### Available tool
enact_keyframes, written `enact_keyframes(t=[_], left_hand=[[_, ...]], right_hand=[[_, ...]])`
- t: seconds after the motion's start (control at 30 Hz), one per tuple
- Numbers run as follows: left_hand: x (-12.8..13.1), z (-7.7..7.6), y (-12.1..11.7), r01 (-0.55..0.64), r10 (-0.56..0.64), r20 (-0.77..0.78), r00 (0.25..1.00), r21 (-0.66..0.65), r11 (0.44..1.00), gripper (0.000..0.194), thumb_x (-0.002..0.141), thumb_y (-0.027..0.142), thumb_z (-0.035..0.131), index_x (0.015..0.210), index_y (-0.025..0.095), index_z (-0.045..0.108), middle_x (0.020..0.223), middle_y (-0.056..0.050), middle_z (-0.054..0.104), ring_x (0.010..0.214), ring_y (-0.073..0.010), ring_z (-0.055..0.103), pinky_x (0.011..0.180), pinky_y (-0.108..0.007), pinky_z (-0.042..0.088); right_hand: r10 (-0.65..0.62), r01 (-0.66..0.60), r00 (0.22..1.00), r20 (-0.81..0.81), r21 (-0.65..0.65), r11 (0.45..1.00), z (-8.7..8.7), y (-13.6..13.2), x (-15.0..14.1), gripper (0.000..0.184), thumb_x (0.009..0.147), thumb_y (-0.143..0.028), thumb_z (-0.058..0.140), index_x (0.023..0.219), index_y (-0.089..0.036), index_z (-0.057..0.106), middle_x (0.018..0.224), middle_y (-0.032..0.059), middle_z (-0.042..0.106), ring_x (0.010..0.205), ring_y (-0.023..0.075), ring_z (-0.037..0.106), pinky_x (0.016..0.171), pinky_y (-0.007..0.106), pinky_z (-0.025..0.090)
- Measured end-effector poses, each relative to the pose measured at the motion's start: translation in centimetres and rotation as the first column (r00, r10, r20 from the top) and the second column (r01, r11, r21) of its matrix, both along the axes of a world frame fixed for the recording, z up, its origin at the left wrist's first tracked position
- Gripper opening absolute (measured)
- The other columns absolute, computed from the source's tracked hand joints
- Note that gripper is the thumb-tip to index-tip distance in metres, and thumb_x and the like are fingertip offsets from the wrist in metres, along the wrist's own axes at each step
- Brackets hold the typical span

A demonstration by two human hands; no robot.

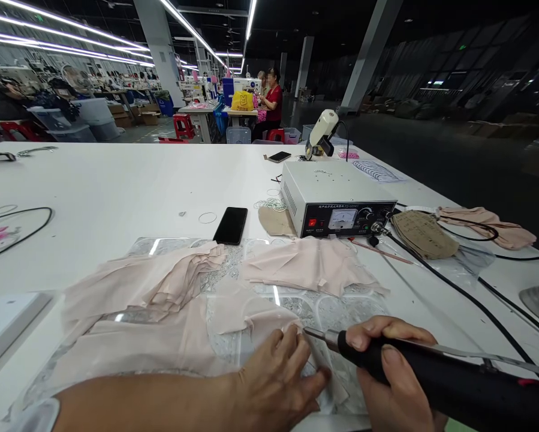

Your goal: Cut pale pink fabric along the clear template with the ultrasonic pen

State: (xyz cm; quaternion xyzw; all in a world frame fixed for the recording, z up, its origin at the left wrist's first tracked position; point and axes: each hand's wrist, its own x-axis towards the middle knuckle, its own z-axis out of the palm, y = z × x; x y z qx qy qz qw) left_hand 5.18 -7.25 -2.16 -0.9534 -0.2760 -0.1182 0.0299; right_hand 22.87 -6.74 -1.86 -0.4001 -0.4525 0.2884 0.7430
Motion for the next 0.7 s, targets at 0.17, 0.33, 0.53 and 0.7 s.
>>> enact_keyframes(t=[0.17,0.33,0.53,0.7], left_hand=[[0.0,-0.2,0.2,0.014,-0.014,0.018,1.000,0.009,1.000,0.038,0.095,0.046,0.053,0.125,0.021,0.052,0.110,-0.015,0.059,0.111,-0.0355,0.057,0.082,-0.041,0.049],[0.0,-0.1,0.2,0.012,-0.012,0.005,1.000,0.012,1.000,0.039,0.096,0.047,0.052,0.125,0.021,0.051,0.109,-0.014,0.059,0.111,-0.0344,0.057,0.082,-0.040,0.048],[0.1,-0.2,0.3,0.019,-0.019,-0.001,1.000,-0.005,1.000,0.039,0.094,0.048,0.056,0.122,0.021,0.053,0.107,-0.014,0.059,0.111,-0.0344,0.056,0.083,-0.039,0.047],[0.1,-0.2,0.3,0.021,-0.021,-0.011,1.000,-0.005,1.000,0.039,0.095,0.048,0.053,0.124,0.021,0.053,0.108,-0.015,0.060,0.110,-0.0345,0.057,0.083,-0.040,0.048]], right_hand=[[-0.007,0.007,1.000,0.005,0.007,1.000,-0.2,0.4,-0.3,0.009,0.082,-0.023,0.059,0.088,-0.021,0.053,0.078,-0.0002,0.055,0.066,0.0154,0.057,0.061,0.035,0.051],[0.009,-0.009,1.000,0.004,0.020,1.000,-0.4,0.7,-0.4,0.008,0.083,-0.022,0.058,0.089,-0.021,0.053,0.079,-0.0003,0.055,0.065,0.0147,0.057,0.062,0.034,0.051],[0.013,-0.013,0.999,0.038,0.003,1.000,-0.6,0.9,0.1,0.007,0.083,-0.023,0.059,0.086,-0.021,0.053,0.077,0.0002,0.056,0.065,0.0155,0.059,0.061,0.035,0.053],[0.022,-0.027,0.996,0.083,0.060,0.998,0.4,1.1,-0.5,0.007,0.083,-0.018,0.058,0.085,-0.021,0.052,0.077,-0.0007,0.058,0.060,0.0134,0.059,0.057,0.032,0.054]])
